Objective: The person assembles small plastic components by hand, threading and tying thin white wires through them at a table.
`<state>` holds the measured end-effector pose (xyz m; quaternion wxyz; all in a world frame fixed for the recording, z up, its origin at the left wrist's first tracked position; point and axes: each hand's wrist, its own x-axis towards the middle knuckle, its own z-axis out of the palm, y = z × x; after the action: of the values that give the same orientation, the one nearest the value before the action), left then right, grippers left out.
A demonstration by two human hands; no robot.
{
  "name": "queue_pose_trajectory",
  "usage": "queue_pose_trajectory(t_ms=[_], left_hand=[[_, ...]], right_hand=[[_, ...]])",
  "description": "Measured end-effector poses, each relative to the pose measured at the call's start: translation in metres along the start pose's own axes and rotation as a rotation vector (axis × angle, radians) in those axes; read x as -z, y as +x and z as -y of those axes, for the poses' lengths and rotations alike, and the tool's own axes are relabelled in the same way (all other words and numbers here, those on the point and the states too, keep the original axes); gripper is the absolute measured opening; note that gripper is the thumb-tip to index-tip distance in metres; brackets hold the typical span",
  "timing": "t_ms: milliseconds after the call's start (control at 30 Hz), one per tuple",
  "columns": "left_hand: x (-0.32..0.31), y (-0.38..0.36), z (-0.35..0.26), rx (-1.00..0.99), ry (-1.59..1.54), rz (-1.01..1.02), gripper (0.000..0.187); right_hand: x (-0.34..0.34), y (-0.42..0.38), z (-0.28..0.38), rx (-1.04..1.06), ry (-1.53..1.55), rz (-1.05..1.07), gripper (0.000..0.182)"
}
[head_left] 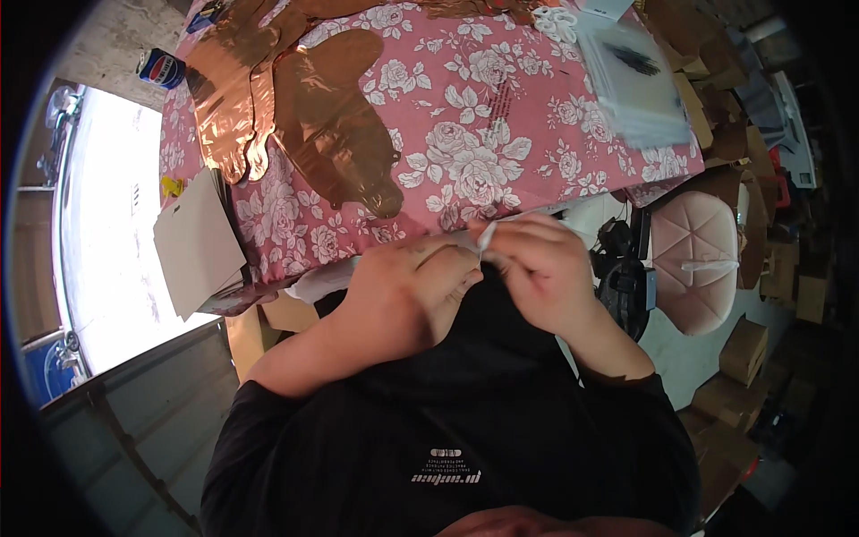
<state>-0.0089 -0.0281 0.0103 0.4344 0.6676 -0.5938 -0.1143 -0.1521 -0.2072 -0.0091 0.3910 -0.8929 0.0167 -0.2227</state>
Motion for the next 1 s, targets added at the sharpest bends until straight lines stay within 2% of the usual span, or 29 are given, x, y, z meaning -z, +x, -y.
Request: queue_pose_trajectory(t_ms=[33, 67, 167, 200, 267, 300, 333, 400, 433, 467, 533, 567, 600, 633, 667, 700, 733, 800, 867, 900, 933, 1000], left_hand=[[0.002, 0.0, -0.002, 0.003, 0.051, -0.006, 0.021], [0.003, 0.001, -0.002, 0.004, 0.049, -0.005, 0.021], [0.005, 0.003, 0.002, 0.0, -0.069, 0.007, 0.015], [0.003, 0.0, 0.006, -0.022, -0.156, 0.028, 0.017], [0.001, -0.002, 0.007, -0.046, -0.241, 0.051, 0.021], [0.0, -0.001, 0.004, -0.054, -0.177, 0.052, 0.02], [-0.002, 0.0, 0.001, -0.063, -0.112, 0.051, 0.02], [-0.002, 0.001, -0.002, -0.032, -0.09, 0.012, 0.019], [0.001, 0.004, -0.004, -0.029, -0.031, -0.024, 0.016], [0.004, 0.006, -0.004, -0.023, 0.029, -0.058, 0.014], [0.008, 0.007, 0.001, -0.044, 0.012, -0.046, 0.013], [0.007, 0.006, 0.003, -0.049, -0.082, -0.021, 0.013], [0.005, 0.005, 0.006, -0.056, -0.177, 0.004, 0.013], [0.001, 0.002, 0.006, -0.039, -0.257, 0.022, 0.013], [-0.002, 0.002, 0.004, -0.042, -0.207, 0.005, 0.018], [-0.004, 0.002, 0.003, -0.032, -0.158, 0.022, 0.018], [-0.005, 0.001, 0.002, -0.024, -0.107, 0.037, 0.017], [-0.004, 0.002, 0.001, -0.002, -0.102, 0.016, 0.014], [-0.002, 0.002, 0.001, 0.032, -0.092, -0.008, 0.011], [0.0, 0.005, 0.003, 0.0, -0.09, -0.022, 0.011], [0.001, 0.006, 0.004, -0.034, -0.089, -0.034, 0.01], [-0.004, 0.005, 0.007, -0.039, -0.12, 0.002, 0.01]], right_hand=[[0.0, -0.004, 0.005, -0.088, -0.007, 0.105, 0.015], [0.0, -0.008, 0.008, -0.09, -0.006, 0.105, 0.015], [0.014, -0.014, 0.019, -0.453, 0.889, 0.424, 0.011], [0.021, -0.013, 0.026, -0.453, 0.89, 0.424, 0.011], [0.03, -0.012, 0.035, -0.523, 1.393, 0.068, 0.014], [0.021, -0.014, 0.029, -0.398, 1.286, -0.108, 0.016], [0.025, -0.009, 0.031, -0.515, 0.921, -0.137, 0.013], [0.013, 0.007, 0.009, 0.013, 0.019, -0.166, 0.014], [0.012, 0.007, 0.014, -0.011, -0.104, -0.061, 0.016], [0.013, 0.004, 0.017, -0.076, -0.064, 0.102, 0.011], [0.009, -0.009, 0.024, -0.422, 0.671, 0.357, 0.011], [0.018, -0.01, 0.028, -0.483, 0.904, 0.426, 0.012], [0.021, -0.01, 0.031, -0.483, 0.904, 0.425, 0.012], [0.023, -0.012, 0.033, -0.481, 1.096, 0.2, 0.013], [0.024, -0.013, 0.034, -0.472, 1.277, -0.034, 0.014], [0.02, -0.012, 0.027, -0.403, 1.143, -0.163, 0.016], [0.02, -0.003, 0.028, -0.438, 0.791, -0.243, 0.014], [0.012, 0.009, 0.002, -0.009, -0.096, -0.212, 0.008], [0.012, 0.0, 0.008, -0.148, -0.006, 0.128, 0.002], [0.005, -0.01, 0.014, -0.381, 0.371, 0.27, 0.003], [0.011, -0.01, 0.019, -0.501, 0.757, 0.419, 0.007], [0.029, -0.008, 0.039, -0.606, 1.108, 0.326, 0.009]])
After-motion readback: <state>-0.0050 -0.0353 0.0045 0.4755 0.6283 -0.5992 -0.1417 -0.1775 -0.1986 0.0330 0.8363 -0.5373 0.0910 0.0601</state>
